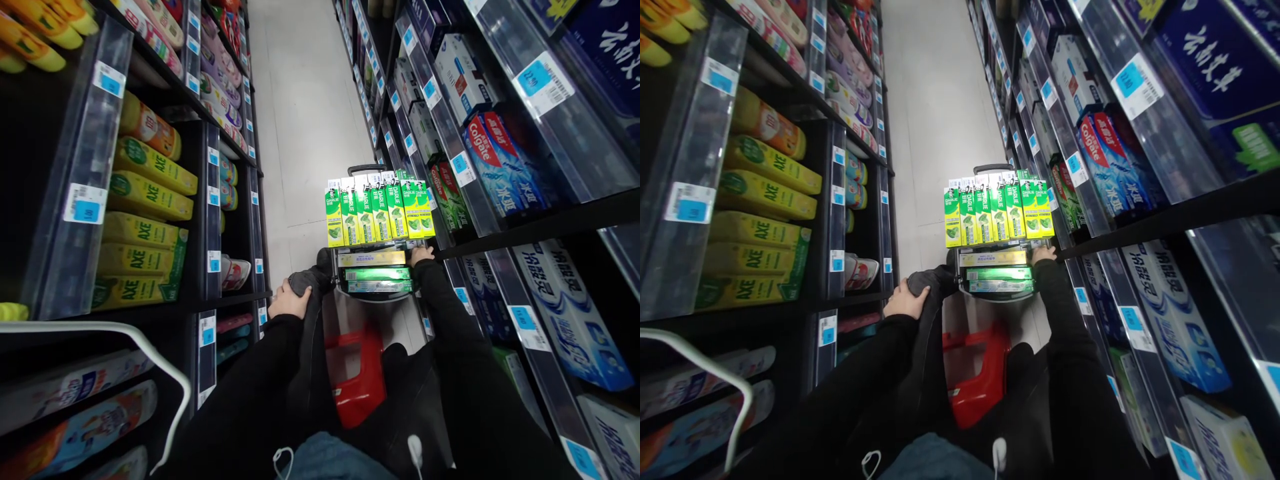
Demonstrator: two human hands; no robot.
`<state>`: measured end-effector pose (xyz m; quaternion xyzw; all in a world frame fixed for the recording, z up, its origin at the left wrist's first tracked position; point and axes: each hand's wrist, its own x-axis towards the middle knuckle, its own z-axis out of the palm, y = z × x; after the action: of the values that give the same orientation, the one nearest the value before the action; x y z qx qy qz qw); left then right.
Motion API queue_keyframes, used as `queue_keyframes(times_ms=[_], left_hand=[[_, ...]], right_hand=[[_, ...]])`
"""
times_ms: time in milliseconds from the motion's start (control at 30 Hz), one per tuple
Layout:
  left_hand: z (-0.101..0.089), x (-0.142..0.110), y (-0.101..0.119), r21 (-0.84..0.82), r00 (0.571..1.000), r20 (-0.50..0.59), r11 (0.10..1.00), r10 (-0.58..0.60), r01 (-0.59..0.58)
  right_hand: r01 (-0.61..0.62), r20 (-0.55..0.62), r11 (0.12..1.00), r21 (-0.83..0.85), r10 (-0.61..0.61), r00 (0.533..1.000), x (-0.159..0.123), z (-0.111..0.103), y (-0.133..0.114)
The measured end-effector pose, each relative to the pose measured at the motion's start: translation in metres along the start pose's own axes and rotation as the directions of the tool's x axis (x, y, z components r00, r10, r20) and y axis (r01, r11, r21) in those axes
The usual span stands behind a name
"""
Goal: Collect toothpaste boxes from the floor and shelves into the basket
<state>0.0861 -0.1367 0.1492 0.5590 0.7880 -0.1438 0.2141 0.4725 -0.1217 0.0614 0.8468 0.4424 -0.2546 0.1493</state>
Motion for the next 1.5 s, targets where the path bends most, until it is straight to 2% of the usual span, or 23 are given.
queue_keyframes(times_ms=[100, 200, 300, 500, 700, 833, 900, 1000, 1067, 1167, 1300, 1500], left_hand=[[0.0, 0.0, 0.0, 0.003, 1.0, 0.003, 1.0, -0.001, 0.001], [0.001, 0.0, -0.001, -0.008, 1.0, 0.003, 1.0, 0.0, 0.0], [0.002, 0.001, -0.001, -0.02, 1.0, -0.012, 1.0, -0.002, 0.001], [0.001, 0.0, 0.0, -0.01, 1.0, -0.002, 1.0, -0.01, 0.01], [0.0, 0.0, 0.0, -0.002, 1.0, -0.008, 1.0, 0.0, 0.0], [0.0, 0.0, 0.001, 0.001, 1.0, -0.001, 1.0, -0.004, 0.004], [0.0, -0.001, 0.001, 0.0, 1.0, -0.006, 1.0, -0.004, 0.004], [0.0, 0.0, 0.0, -0.008, 1.0, -0.014, 1.0, -0.005, 0.005], [0.001, 0.0, 0.0, -0.016, 1.0, -0.014, 1.0, 0.002, -0.002], [0.002, 0.002, -0.001, -0.019, 1.0, -0.013, 1.0, 0.005, -0.005], [0.004, 0.003, -0.001, -0.004, 1.0, -0.027, 1.0, 0.001, -0.001], [0.005, 0.003, -0.001, 0.004, 1.0, -0.024, 1.0, -0.002, 0.002]], right_hand=[[-0.009, 0.055, 1.0, -0.023, 0.011, 0.998, -0.009, -0.001, 0.005], [-0.017, 0.047, 0.999, -0.03, 0.018, 0.999, -0.018, 0.005, 0.01], [0.052, 0.01, 0.999, -0.014, -0.052, 0.999, -0.022, 0.015, 0.014], [0.202, 0.023, 0.979, 0.031, -0.203, 0.979, -0.017, 0.027, 0.03], [0.232, -0.098, 0.971, 0.059, -0.226, 0.969, -0.035, 0.037, 0.051], [0.152, -0.214, 0.988, 0.032, -0.142, 0.966, -0.054, 0.04, 0.049], [0.094, -0.188, 0.996, 0.014, -0.089, 0.978, -0.059, 0.037, 0.043], [0.07, -0.132, 0.998, -0.002, -0.07, 0.989, -0.058, 0.026, 0.035], [0.065, -0.15, 0.998, -0.021, -0.068, 0.986, -0.054, 0.016, 0.03], [0.115, -0.173, 0.99, -0.076, -0.126, 0.977, -0.046, 0.001, 0.022], [0.244, -0.132, 0.962, -0.121, -0.259, 0.957, -0.036, -0.01, 0.008], [0.185, -0.17, 0.98, -0.075, -0.195, 0.966, -0.025, -0.016, 0.002]])
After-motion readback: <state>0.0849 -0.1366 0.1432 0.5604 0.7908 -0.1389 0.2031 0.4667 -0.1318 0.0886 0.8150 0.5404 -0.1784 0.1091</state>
